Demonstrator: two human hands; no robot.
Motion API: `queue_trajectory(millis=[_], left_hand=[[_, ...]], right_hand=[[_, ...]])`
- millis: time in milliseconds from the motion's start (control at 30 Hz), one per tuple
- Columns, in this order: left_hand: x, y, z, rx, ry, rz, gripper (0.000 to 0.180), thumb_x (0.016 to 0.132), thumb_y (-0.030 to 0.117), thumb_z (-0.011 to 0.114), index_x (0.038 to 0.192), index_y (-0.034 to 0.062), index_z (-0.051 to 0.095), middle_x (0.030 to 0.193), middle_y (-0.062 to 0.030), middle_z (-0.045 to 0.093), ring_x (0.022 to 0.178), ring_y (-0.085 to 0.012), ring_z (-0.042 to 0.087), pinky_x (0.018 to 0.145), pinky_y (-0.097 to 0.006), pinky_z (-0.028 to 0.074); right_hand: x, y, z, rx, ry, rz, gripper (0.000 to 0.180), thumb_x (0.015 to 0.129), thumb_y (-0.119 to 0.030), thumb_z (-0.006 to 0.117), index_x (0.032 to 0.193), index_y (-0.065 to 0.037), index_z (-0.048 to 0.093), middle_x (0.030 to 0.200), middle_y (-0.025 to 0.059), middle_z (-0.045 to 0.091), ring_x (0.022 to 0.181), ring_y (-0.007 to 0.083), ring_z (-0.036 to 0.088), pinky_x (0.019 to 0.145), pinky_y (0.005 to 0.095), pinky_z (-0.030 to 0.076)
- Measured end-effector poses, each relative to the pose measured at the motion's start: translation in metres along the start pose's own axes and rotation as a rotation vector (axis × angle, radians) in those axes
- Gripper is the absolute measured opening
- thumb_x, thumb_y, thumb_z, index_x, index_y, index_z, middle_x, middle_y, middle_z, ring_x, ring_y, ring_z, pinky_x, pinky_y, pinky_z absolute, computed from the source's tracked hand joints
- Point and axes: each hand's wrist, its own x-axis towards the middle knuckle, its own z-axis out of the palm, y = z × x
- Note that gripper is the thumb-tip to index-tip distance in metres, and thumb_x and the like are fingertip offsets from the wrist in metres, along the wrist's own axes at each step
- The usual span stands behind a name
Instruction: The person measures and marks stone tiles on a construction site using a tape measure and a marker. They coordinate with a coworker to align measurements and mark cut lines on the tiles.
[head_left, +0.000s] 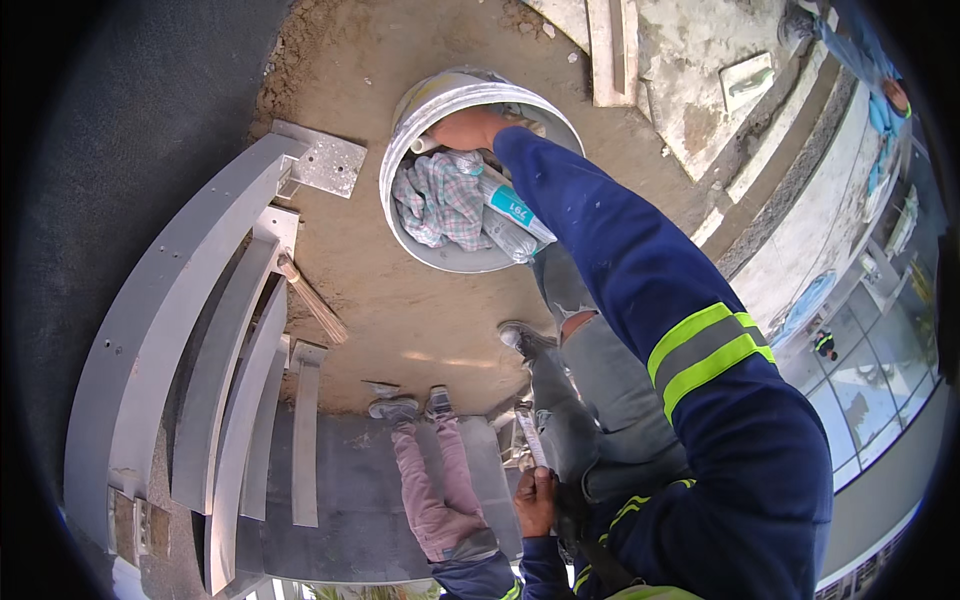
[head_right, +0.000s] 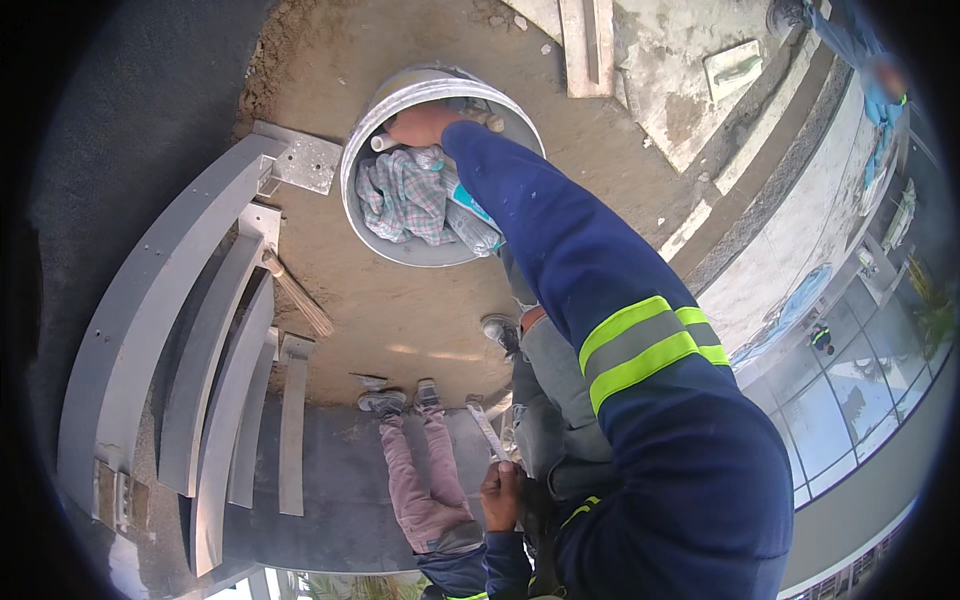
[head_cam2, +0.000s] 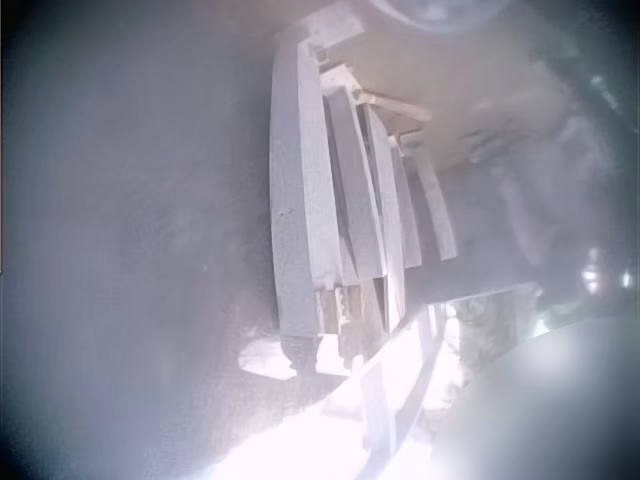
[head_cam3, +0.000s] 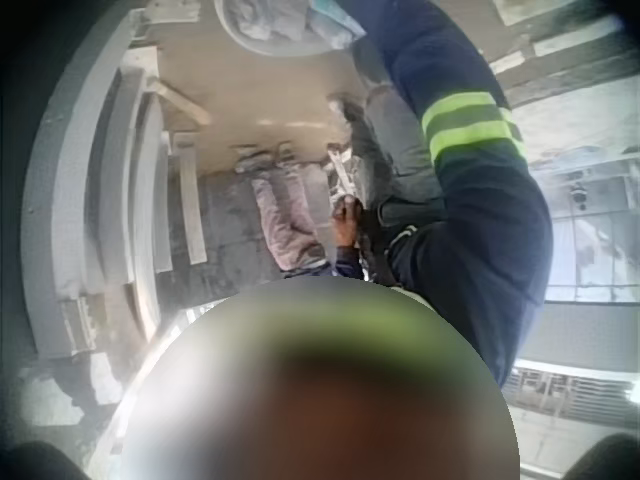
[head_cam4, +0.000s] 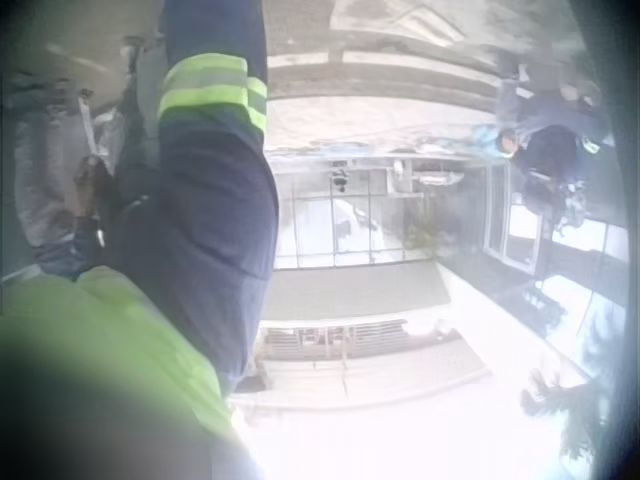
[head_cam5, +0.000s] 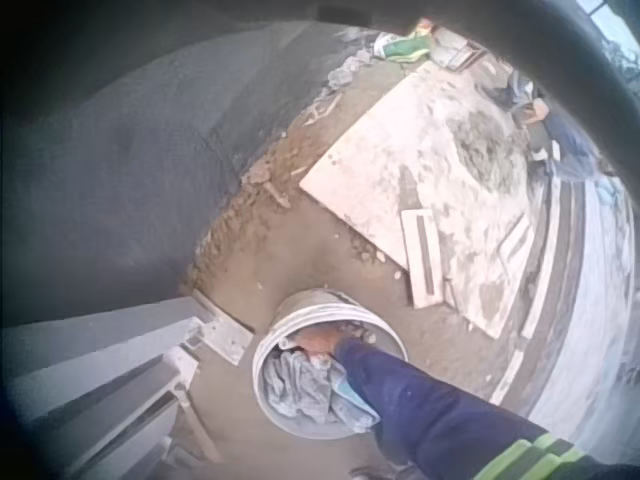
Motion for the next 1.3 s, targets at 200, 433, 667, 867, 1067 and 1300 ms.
queue_trajectory(millis=[200,433,667,867,1067,1300], left_hand=[[0.005,-0.007,0.01,-0.156,0.004,-0.165,0.042,0.11,0.038,0.06,0.094,0.0012,0.07,0.078,-0.0035,0.067,0.075,-0.0128,0.06,0.069,-0.033,0.049],[0.009,-0.028,0.038,-0.272,-0.041,-0.148,0.041,0.111,0.038,0.06,0.095,0.0015,0.07,0.077,-0.0027,0.065,0.075,-0.0121,0.058,0.071,-0.031,0.049],[0.021,-0.048,0.058,-0.363,-0.085,-0.174,0.041,0.111,0.039,0.06,0.096,0.0016,0.069,0.083,-0.0037,0.066,0.081,-0.0118,0.058,0.074,-0.031,0.049],[0.022,-0.047,0.07,-0.376,-0.072,-0.205,0.042,0.11,0.042,0.061,0.097,0.0021,0.069,0.085,-0.0032,0.066,0.083,-0.0114,0.058,0.076,-0.031,0.048],[0.01,-0.043,0.077,-0.385,-0.013,-0.095,0.043,0.11,0.041,0.062,0.096,0.0009,0.069,0.081,-0.0028,0.064,0.079,-0.011,0.055,0.073,-0.031,0.047],[-0.034,-0.061,0.064,-0.402,0.107,0.061,0.042,0.109,0.039,0.063,0.096,-0.0011,0.07,0.076,-0.0029,0.062,0.074,-0.0128,0.054,0.068,-0.032,0.046]], right_hand=[[0.023,0.013,0.004,-0.058,-0.014,0.417,0.046,0.101,-0.034,0.051,0.14,-0.014,0.069,0.147,0.0098,0.066,0.135,0.033,0.062,0.115,0.0493,0.047],[0.02,0.014,0.012,-0.198,0.175,0.507,0.043,0.1,-0.033,0.057,0.134,-0.012,0.072,0.144,0.0115,0.066,0.13,0.0344,0.064,0.111,0.0478,0.049],[-0.007,-0.001,0.0,-0.36,0.061,0.56,0.041,0.1,-0.034,0.059,0.132,-0.011,0.073,0.142,0.0126,0.067,0.127,0.0357,0.065,0.109,0.0475,0.05],[-0.015,-0.004,0.002,-0.443,-0.011,0.561,0.04,0.1,-0.034,0.061,0.129,-0.009,0.074,0.141,0.0136,0.067,0.124,0.0369,0.066,0.107,0.0473,0.052],[-0.04,-0.033,-0.029,-0.5,-0.06,0.496,0.04,0.1,-0.034,0.062,0.127,-0.008,0.075,0.139,0.0146,0.068,0.122,0.0381,0.067,0.105,0.047,0.053],[-0.24,-0.164,-0.145,-0.087,0.149,0.186,0.021,0.096,-0.018,0.074,0.11,-0.002,0.079,0.127,0.017,0.071,0.105,0.0326,0.073,0.096,0.039,0.057]])
